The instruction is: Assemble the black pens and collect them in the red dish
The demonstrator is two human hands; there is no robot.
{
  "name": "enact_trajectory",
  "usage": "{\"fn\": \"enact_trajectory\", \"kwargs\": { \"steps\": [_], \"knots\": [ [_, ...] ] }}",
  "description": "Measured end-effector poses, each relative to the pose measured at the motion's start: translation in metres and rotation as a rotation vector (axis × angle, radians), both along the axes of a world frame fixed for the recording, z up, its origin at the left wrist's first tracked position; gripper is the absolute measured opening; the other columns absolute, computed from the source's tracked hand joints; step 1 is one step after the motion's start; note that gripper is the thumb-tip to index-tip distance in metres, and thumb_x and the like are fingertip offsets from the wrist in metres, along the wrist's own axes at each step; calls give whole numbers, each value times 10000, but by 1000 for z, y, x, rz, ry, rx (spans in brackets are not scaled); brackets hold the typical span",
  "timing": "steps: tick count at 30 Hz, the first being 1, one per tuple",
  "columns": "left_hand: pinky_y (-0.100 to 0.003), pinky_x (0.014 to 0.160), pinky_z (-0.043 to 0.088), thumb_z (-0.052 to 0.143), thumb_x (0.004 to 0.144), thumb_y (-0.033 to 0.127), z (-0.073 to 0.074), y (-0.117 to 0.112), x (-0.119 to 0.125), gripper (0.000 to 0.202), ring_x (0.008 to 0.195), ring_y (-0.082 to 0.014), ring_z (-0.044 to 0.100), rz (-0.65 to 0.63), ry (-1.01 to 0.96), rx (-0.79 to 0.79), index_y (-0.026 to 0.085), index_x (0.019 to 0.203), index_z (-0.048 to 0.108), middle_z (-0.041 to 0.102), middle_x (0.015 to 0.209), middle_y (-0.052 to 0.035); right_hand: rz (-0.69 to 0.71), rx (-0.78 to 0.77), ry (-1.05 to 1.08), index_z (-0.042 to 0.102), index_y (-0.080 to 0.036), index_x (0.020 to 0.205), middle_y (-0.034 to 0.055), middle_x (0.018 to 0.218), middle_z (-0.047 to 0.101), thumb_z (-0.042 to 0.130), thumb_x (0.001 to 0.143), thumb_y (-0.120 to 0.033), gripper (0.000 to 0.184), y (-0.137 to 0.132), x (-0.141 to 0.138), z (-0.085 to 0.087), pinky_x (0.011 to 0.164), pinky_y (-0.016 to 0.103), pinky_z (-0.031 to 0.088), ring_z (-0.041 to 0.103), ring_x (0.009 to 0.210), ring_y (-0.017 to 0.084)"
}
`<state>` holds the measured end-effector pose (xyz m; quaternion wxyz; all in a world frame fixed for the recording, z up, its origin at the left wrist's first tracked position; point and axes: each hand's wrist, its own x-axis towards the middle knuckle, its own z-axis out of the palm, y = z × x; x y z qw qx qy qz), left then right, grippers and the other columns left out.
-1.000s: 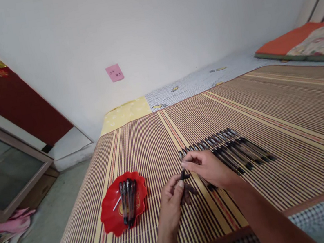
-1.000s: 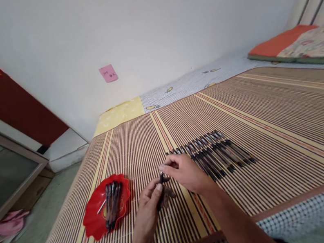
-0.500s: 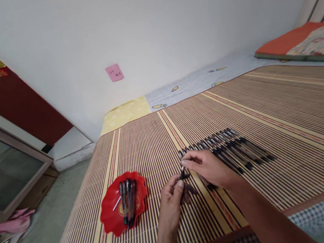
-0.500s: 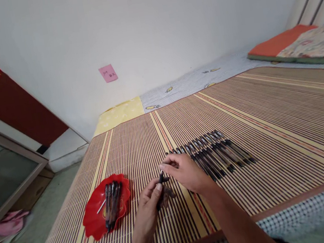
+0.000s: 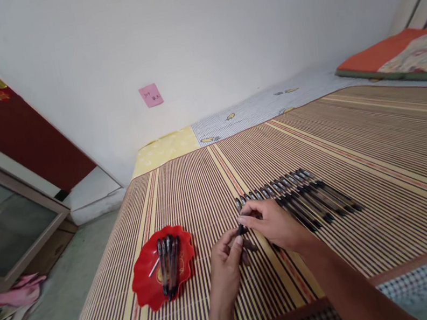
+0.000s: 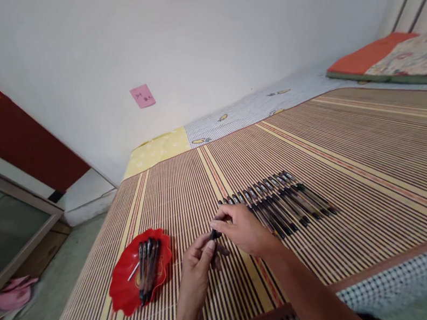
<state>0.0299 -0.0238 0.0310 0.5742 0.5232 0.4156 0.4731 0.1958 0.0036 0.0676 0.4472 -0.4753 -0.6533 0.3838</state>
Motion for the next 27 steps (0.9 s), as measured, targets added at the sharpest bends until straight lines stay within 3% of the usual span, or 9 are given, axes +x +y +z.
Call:
{"fn": "enact_trajectory", "kwargs": {
  "steps": [2, 4, 7, 12, 16, 19, 24, 27],
  "knots": [
    [-213, 503, 420, 701, 839, 464, -3, 2, -2, 365, 511, -104, 542, 88, -10, -13, 136, 995, 674, 699, 728, -47, -20, 1, -13, 677, -175, 874, 32, 799, 684, 515, 917, -362, 251, 5, 4, -8, 733, 293, 490, 634, 785, 180],
    [-211, 480, 419, 690, 835, 491, -5, 5, -7, 389, 473, -109, 564, 203, -28, -40, 140, 994, 640, 701, 698, -40, -91, 19, -111, 685, -164, 1071, 87, 1013, 716, 424, 959, -330, 330, 11, 8, -18, 874, 345, 499, 650, 966, 217],
    [-204, 468, 420, 688, 827, 516, -6, 7, -15, 425, 457, -108, 573, 314, -58, -55, 138, 1007, 613, 706, 687, -37, -207, 77, -423, 596, -130, 1327, 155, 1356, 610, 358, 938, -183, 459, 18, 11, -35, 1090, 447, 386, 507, 1291, 282],
    [-204, 473, 434, 719, 801, 518, -5, 8, -17, 452, 463, -100, 553, 341, -93, -63, 131, 1011, 618, 700, 678, -30, -152, 42, -816, 563, -119, 1400, 141, 1520, 492, 389, 907, -123, 523, 22, -7, -54, 1185, 511, 237, 304, 1464, 335],
    [-207, 477, 433, 731, 789, 510, -6, 8, -15, 450, 465, -97, 547, 336, -106, -60, 126, 999, 627, 702, 679, -30, -116, 34, -919, 566, -140, 1404, 147, 1533, 476, 410, 944, -191, 488, 23, -21, -60, 1194, 549, 166, 288, 1480, 343],
    [-196, 475, 416, 735, 788, 500, -6, 8, -15, 436, 472, -92, 544, 344, -125, -67, 128, 986, 624, 702, 674, -30, -64, 60, -893, 632, -147, 1324, 141, 1481, 540, 440, 946, -204, 428, 21, -23, -54, 1195, 530, 164, 331, 1456, 335],
    [-201, 486, 425, 749, 769, 506, -3, 7, -16, 451, 482, -96, 541, 355, -108, -80, 126, 986, 640, 692, 663, -24, 72, 24, -791, 744, -164, 984, 117, 1080, 736, 530, 926, -204, 225, 15, -21, -34, 1036, 401, 381, 611, 1110, 265],
    [-198, 485, 419, 760, 752, 514, -2, 7, -16, 460, 485, -91, 528, 359, -101, -78, 128, 982, 661, 687, 669, -22, -25, 13, -800, 723, -146, 1001, 129, 1068, 719, 603, 906, -239, 179, 13, -25, -30, 953, 374, 419, 619, 1079, 279]
  ]
}}
